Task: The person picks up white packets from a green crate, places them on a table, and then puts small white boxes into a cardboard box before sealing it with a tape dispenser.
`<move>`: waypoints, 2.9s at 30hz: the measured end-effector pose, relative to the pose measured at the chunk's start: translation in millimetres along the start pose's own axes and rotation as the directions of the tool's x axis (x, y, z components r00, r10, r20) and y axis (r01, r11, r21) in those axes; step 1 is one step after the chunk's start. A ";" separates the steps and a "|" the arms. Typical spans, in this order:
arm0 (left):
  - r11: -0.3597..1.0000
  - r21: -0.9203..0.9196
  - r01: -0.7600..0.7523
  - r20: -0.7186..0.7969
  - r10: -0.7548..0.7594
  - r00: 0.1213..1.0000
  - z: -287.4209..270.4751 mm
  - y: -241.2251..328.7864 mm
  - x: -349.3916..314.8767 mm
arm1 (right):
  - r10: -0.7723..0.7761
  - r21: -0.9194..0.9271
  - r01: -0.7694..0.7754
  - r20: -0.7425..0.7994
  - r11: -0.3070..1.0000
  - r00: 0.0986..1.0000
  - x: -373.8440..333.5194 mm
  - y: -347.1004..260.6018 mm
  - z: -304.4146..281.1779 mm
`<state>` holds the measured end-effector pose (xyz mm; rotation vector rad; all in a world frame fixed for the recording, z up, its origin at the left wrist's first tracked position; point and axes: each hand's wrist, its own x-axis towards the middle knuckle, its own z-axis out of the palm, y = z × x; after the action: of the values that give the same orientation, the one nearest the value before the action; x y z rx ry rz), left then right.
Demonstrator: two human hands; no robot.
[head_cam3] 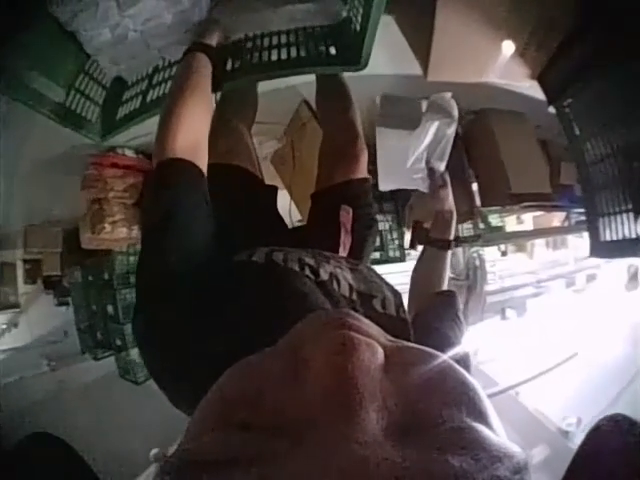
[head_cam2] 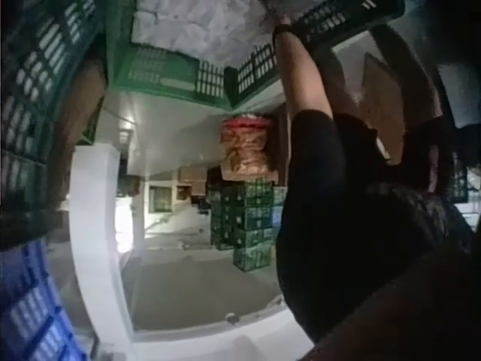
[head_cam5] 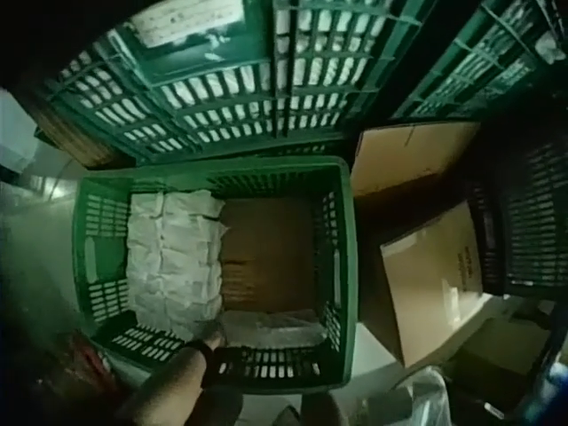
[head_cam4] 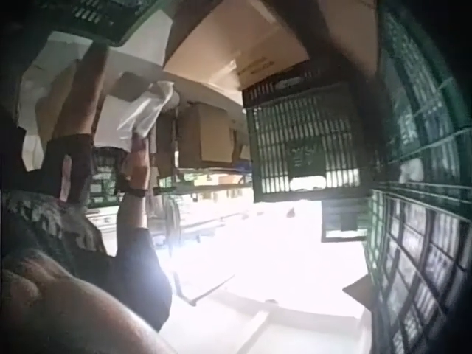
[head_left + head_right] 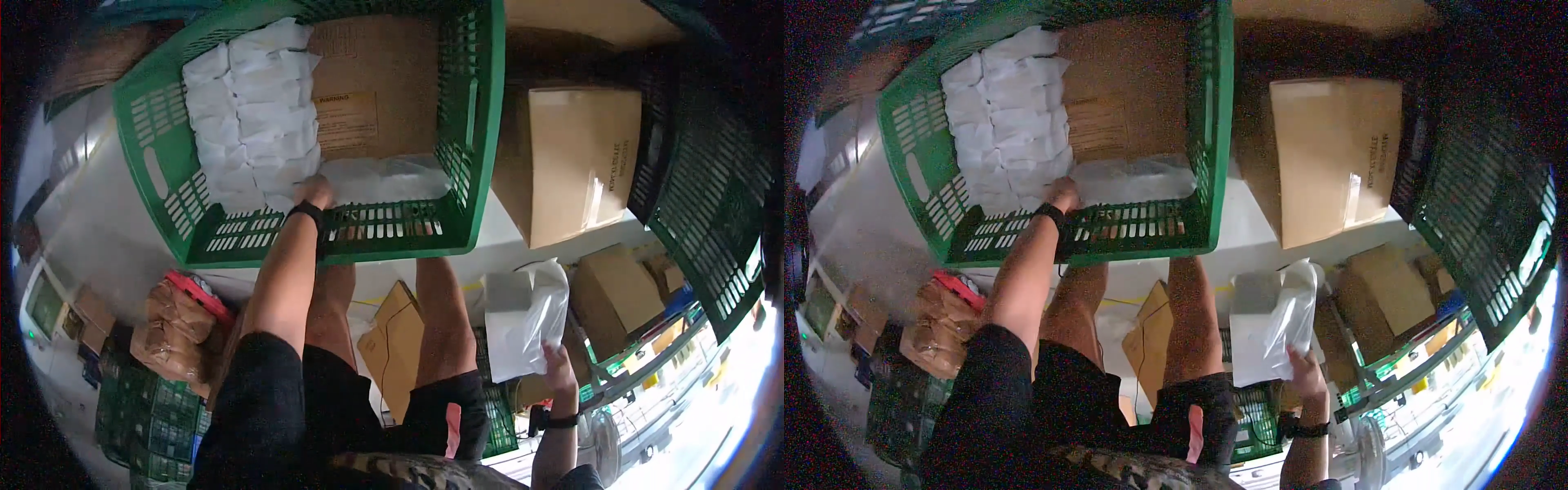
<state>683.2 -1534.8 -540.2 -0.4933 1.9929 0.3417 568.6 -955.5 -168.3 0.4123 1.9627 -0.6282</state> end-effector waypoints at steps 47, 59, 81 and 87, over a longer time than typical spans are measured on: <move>0.893 -0.140 -0.428 -0.180 0.402 0.898 -127.7 121.2 -35.8 | 0.315 0.403 -0.341 0.133 0.849 0.940 -48.7 -46.9 -14.6; 0.773 -0.019 -0.634 -0.349 0.589 0.729 -328.9 109.8 -407.1 | 0.105 0.881 -0.074 0.028 0.468 0.994 -275.8 4.5 -51.0; 0.313 -0.494 -0.811 -0.177 0.877 0.446 -357.7 712.4 -668.8 | 0.024 0.677 0.736 -0.736 0.000 0.676 -246.8 151.3 -345.5; 0.358 -0.625 -0.693 -0.059 0.864 0.500 -376.1 890.6 -642.7 | 0.076 0.743 0.668 -0.664 -0.037 0.744 -257.5 180.4 -491.9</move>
<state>222.7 -795.2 226.8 0.2477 1.6570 1.6092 427.6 -524.5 199.3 1.0936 1.7073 -2.6066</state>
